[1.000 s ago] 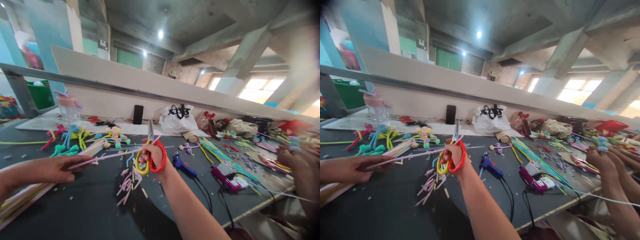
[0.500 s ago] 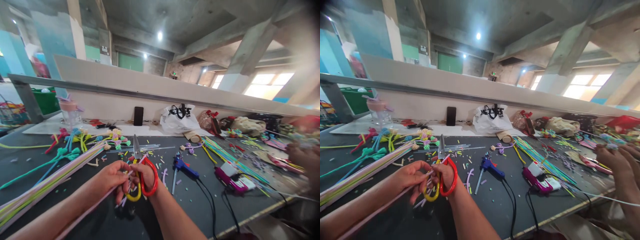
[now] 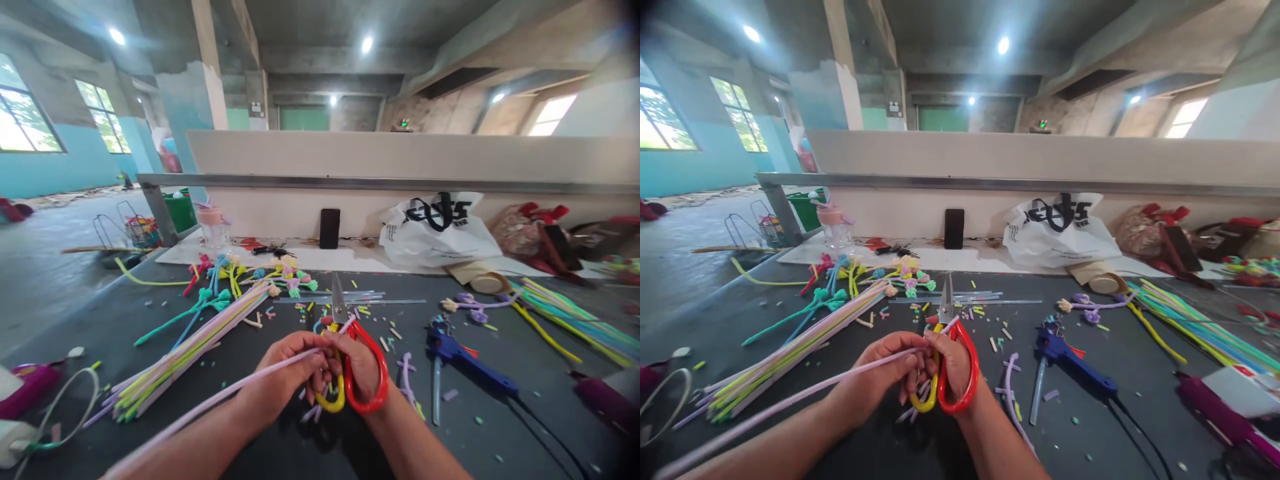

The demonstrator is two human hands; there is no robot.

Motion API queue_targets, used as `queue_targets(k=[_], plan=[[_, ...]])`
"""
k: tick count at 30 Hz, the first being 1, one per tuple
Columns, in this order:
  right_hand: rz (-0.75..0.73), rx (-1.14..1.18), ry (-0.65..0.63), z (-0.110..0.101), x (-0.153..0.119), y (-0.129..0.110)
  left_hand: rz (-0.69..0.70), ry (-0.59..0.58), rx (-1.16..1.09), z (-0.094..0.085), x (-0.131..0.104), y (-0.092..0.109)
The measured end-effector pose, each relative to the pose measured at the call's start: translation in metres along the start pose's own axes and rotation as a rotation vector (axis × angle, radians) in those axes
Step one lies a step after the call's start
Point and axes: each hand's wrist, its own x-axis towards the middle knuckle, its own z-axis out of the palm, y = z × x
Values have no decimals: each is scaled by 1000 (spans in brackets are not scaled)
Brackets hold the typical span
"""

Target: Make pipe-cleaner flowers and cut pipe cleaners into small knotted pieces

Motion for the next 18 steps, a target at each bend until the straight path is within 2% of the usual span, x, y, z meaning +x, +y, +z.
queue_targets(k=[3,6,9,12,15,18], plan=[[-2,23,47,6,-3,-2,4,124,113,3,1,2],[-76,34,81,8,-5,-5,45,204,97,-3,2,5],[-193,62,180,5,-7,-12,74,214,39,-19,5,12],[-361,81,282,1,-11,-23,112,273,-8,-40,11,20],[-506,76,328,1,-18,-33,107,325,-93,-56,17,22],[-555,60,338,4,-21,-36,60,313,-145,-62,19,18]])
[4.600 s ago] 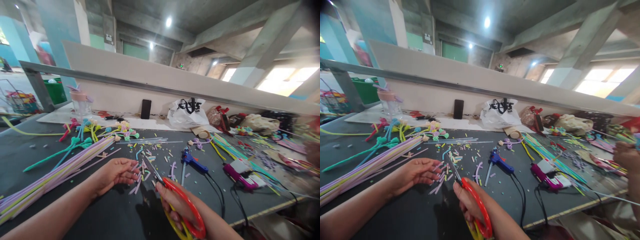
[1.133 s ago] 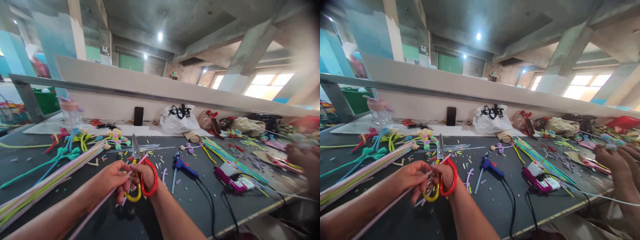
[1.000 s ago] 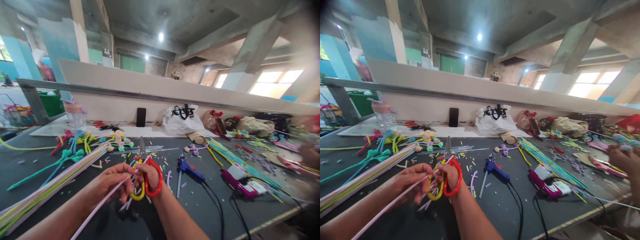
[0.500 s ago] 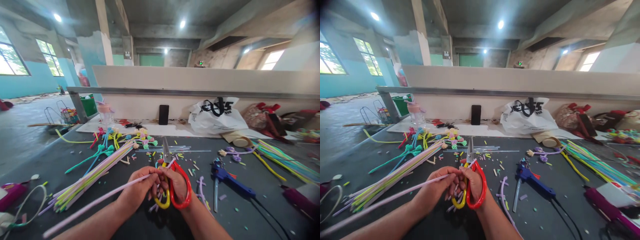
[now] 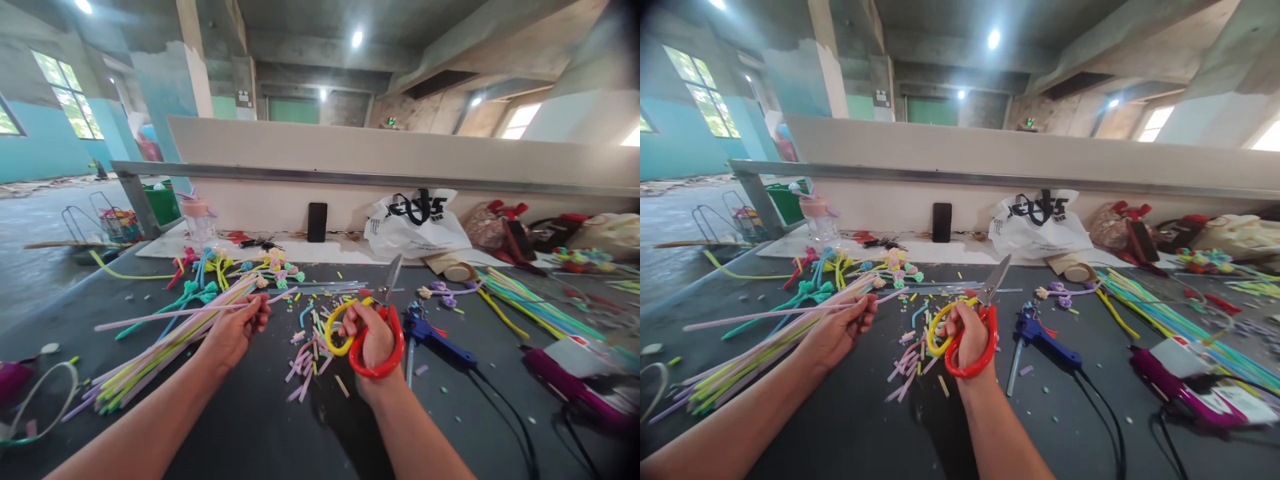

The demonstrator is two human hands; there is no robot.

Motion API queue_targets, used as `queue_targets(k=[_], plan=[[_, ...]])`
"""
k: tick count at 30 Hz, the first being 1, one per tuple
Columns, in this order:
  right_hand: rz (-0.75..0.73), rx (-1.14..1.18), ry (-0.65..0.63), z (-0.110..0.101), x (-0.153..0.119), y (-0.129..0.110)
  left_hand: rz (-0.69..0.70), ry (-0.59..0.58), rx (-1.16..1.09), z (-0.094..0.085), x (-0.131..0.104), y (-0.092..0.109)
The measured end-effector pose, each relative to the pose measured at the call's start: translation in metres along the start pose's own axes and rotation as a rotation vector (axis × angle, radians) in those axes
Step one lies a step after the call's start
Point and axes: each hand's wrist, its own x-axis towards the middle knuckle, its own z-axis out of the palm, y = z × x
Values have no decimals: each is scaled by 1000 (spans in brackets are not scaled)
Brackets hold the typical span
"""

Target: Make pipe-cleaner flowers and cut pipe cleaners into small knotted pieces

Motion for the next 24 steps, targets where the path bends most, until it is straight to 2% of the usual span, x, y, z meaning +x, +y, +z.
queue_targets(k=[4,7,10,12,14,16,17,19,21,24], plan=[[96,-1,-32,1,-2,6,-41,-11,-49,0,1,-3],[177,-6,-51,2,-2,10,-93,50,-170,1,2,-1],[167,-19,-64,4,-4,10,-241,166,-315,6,-2,-3],[170,-30,-79,5,-4,10,-364,137,-294,12,-7,-7],[175,-36,-90,5,-3,9,-374,-22,-106,15,-10,-8],[165,-28,-97,5,-2,9,-183,-144,238,11,-7,-1],[161,-23,-100,5,-2,9,-66,-139,462,5,-2,7],[160,-13,-109,4,-1,10,129,42,929,-15,10,26],[169,-9,-120,3,0,11,215,240,1428,-39,24,47],[191,-25,-139,1,0,13,163,291,1620,-69,38,62]])
